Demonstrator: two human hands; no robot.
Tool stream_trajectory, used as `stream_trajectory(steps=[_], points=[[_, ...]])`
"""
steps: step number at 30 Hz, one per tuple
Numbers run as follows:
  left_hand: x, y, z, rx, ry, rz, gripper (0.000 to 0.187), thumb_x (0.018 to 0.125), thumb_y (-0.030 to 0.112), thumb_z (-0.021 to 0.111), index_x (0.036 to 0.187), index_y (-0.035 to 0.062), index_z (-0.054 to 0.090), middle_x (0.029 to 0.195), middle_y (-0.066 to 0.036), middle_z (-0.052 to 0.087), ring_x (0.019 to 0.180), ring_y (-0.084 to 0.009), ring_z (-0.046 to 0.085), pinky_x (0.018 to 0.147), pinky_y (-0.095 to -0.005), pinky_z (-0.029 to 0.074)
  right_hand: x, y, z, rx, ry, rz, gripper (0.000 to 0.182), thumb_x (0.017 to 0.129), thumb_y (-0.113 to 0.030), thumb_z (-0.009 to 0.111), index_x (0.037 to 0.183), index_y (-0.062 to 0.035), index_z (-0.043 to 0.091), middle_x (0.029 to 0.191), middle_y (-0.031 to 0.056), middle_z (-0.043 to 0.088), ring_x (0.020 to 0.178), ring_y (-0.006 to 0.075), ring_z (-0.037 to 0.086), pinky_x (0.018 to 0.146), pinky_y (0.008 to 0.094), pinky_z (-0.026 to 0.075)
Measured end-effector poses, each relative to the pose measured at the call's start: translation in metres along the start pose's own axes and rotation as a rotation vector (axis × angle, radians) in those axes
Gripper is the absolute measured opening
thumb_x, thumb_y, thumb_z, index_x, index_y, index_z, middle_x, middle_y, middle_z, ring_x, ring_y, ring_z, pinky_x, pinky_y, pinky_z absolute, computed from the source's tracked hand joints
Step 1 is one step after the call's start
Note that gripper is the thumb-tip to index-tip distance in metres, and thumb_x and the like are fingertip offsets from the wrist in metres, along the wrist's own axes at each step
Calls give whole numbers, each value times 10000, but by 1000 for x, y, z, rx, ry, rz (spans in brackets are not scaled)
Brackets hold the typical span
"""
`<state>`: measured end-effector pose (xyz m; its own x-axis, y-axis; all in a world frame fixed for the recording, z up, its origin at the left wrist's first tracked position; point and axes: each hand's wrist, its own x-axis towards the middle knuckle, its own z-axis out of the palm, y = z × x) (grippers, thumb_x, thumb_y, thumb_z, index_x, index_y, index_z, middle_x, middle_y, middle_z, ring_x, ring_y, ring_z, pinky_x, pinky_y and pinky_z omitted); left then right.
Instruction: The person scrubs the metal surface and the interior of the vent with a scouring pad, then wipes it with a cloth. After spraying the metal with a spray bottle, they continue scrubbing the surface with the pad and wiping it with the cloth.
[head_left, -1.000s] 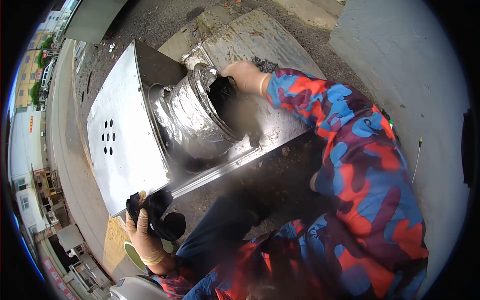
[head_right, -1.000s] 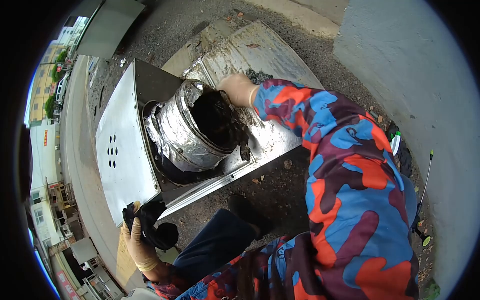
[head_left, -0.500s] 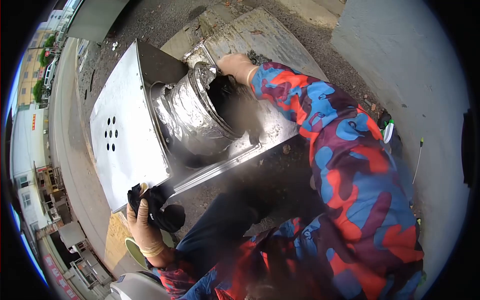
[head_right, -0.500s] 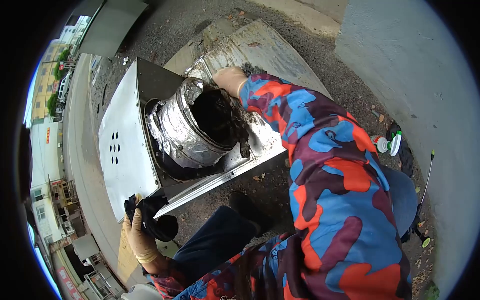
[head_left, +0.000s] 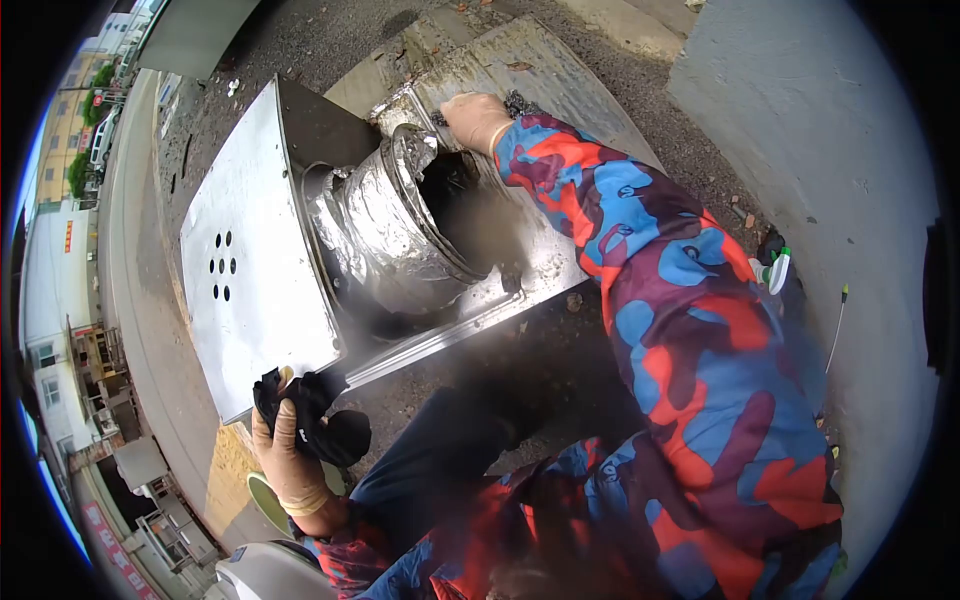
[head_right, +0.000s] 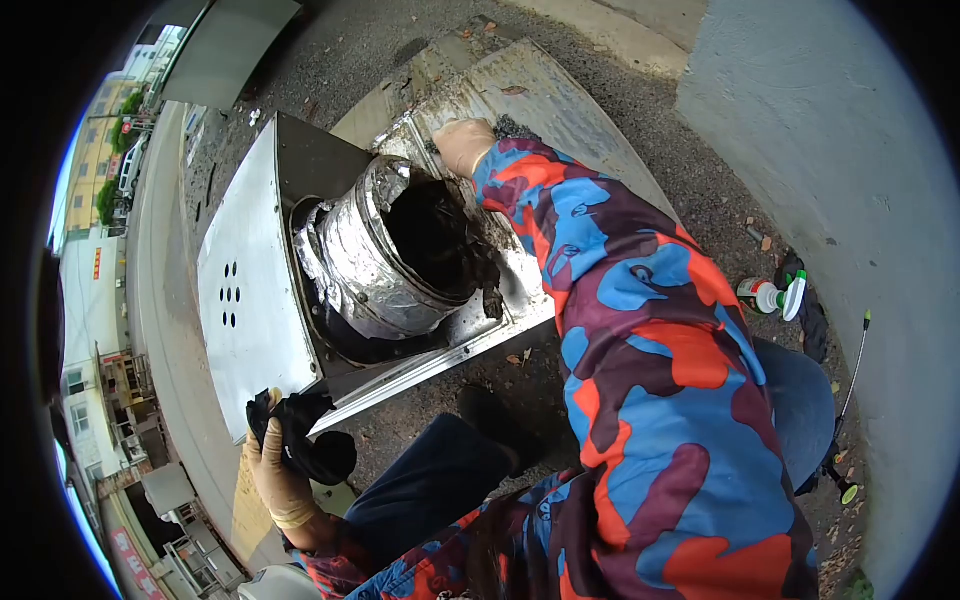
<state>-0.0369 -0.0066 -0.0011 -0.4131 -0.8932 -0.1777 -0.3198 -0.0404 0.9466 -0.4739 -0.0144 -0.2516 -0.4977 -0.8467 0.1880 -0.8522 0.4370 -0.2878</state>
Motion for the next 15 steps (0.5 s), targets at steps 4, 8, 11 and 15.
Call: stream_trajectory(steps=[4,8,11,15], points=[[2,-3,-5,-22,17,24,377,894,132,633,1244,11,563,1106,-67,650,966,-152,617,820,-263,492,-43,-3,-15,-28,-27,-208,160,787,-84,563,893,-55,680,941,155,683,908,316,672,773,404,544],[-2,2,-4,-16,15,-42,400,889,144,636,1253,2,550,1123,-73,645,956,-146,622,774,-246,505,-131,-39,-65,-5,-207,-232,139,744,-64,579,833,-28,680,883,145,670,858,327,675,713,404,550],[2,-3,-9,-32,11,-36,397,889,140,634,1247,-8,551,1136,-81,639,971,-154,617,815,-257,497,-132,-35,-64,5,-313,-268,139,744,-73,585,839,-46,684,911,147,655,868,326,669,719,408,547],[2,-3,-7,14,41,-26,405,885,143,635,1245,-22,550,1146,-98,635,1024,-177,593,928,-286,449,-101,-32,-53,-12,-239,-251,157,749,-81,593,875,-53,682,914,150,657,872,333,667,730,410,544]])
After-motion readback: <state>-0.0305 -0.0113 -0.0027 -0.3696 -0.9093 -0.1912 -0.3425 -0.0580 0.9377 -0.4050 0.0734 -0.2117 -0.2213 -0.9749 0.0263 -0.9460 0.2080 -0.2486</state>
